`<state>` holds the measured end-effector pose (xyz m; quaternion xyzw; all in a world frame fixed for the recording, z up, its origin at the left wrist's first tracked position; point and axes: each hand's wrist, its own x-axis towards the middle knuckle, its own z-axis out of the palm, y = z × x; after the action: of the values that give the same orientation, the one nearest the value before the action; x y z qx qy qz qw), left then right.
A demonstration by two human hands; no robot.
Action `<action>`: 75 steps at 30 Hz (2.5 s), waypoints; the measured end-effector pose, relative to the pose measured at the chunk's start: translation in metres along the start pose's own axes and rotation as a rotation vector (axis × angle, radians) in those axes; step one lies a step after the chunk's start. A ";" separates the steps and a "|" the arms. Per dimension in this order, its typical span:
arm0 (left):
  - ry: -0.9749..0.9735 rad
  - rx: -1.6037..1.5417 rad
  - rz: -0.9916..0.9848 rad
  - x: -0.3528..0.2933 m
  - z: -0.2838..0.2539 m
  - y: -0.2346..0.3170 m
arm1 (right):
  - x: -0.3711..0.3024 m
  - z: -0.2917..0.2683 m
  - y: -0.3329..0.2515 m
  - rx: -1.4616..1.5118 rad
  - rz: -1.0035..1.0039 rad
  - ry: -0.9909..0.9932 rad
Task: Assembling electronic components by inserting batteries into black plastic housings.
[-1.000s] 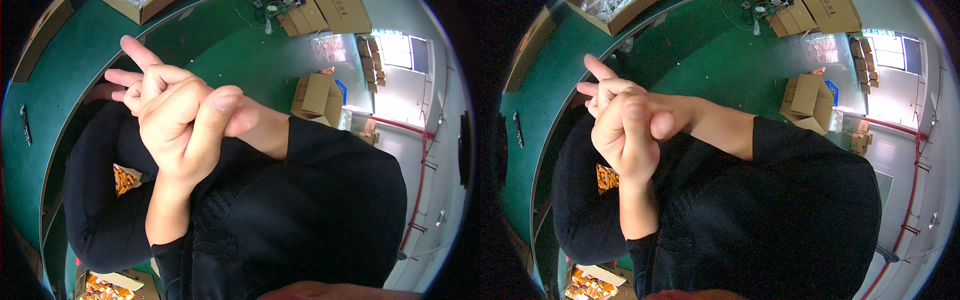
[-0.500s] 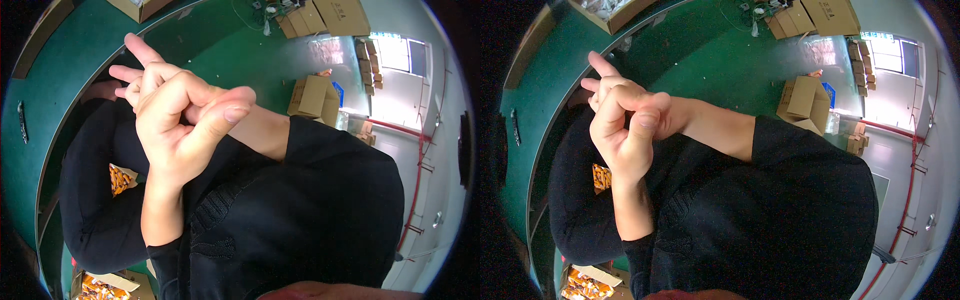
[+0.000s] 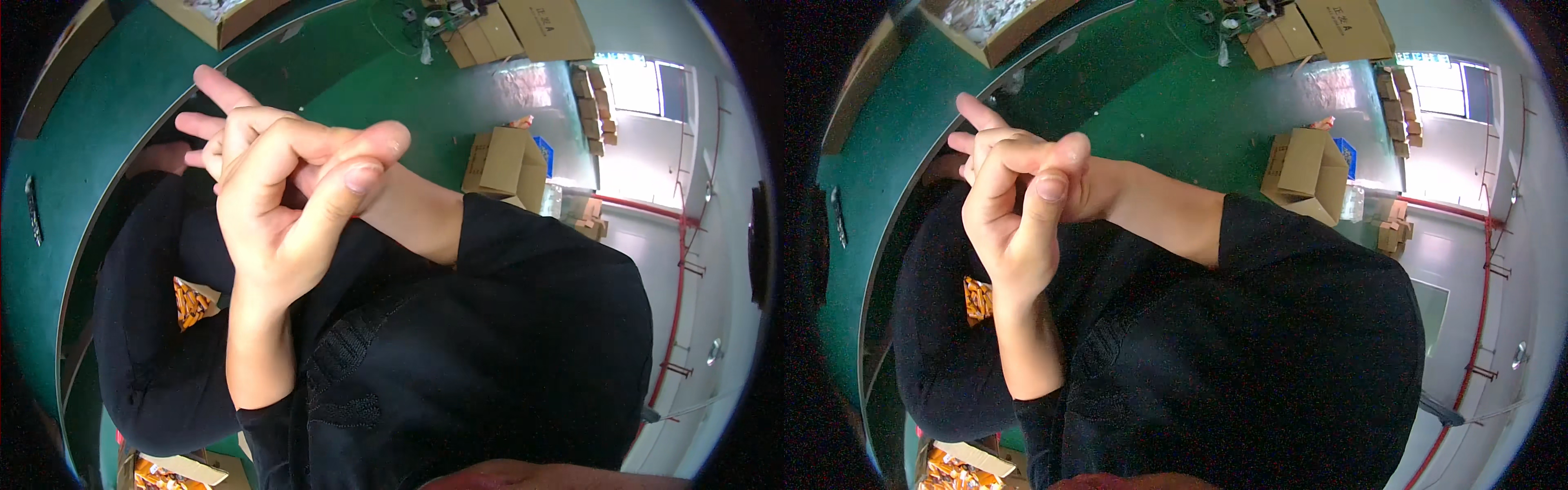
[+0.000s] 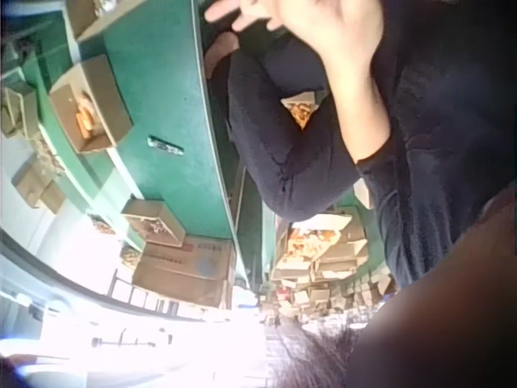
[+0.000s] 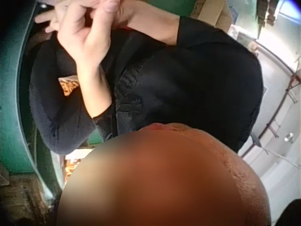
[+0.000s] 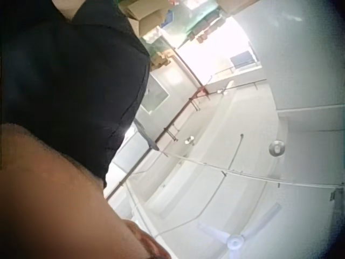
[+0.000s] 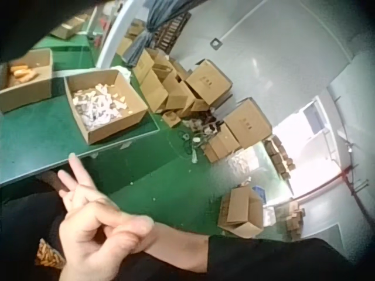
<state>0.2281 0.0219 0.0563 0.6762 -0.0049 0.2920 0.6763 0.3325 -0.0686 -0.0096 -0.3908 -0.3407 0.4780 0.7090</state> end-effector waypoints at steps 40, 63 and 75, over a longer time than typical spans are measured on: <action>0.162 -0.398 -0.159 0.004 -0.001 -0.023 | 0.019 0.032 -0.023 -0.179 -0.024 0.067; 0.340 -0.750 -0.257 0.011 -0.004 -0.024 | 0.013 0.016 -0.010 -0.175 0.008 -0.035; 0.235 -0.529 -0.213 0.011 -0.012 -0.029 | 0.024 0.024 -0.023 -0.111 -0.095 -0.022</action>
<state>0.2441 0.0394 0.0334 0.4351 0.0682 0.2844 0.8516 0.3289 -0.0464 0.0238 -0.4079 -0.3925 0.4284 0.7043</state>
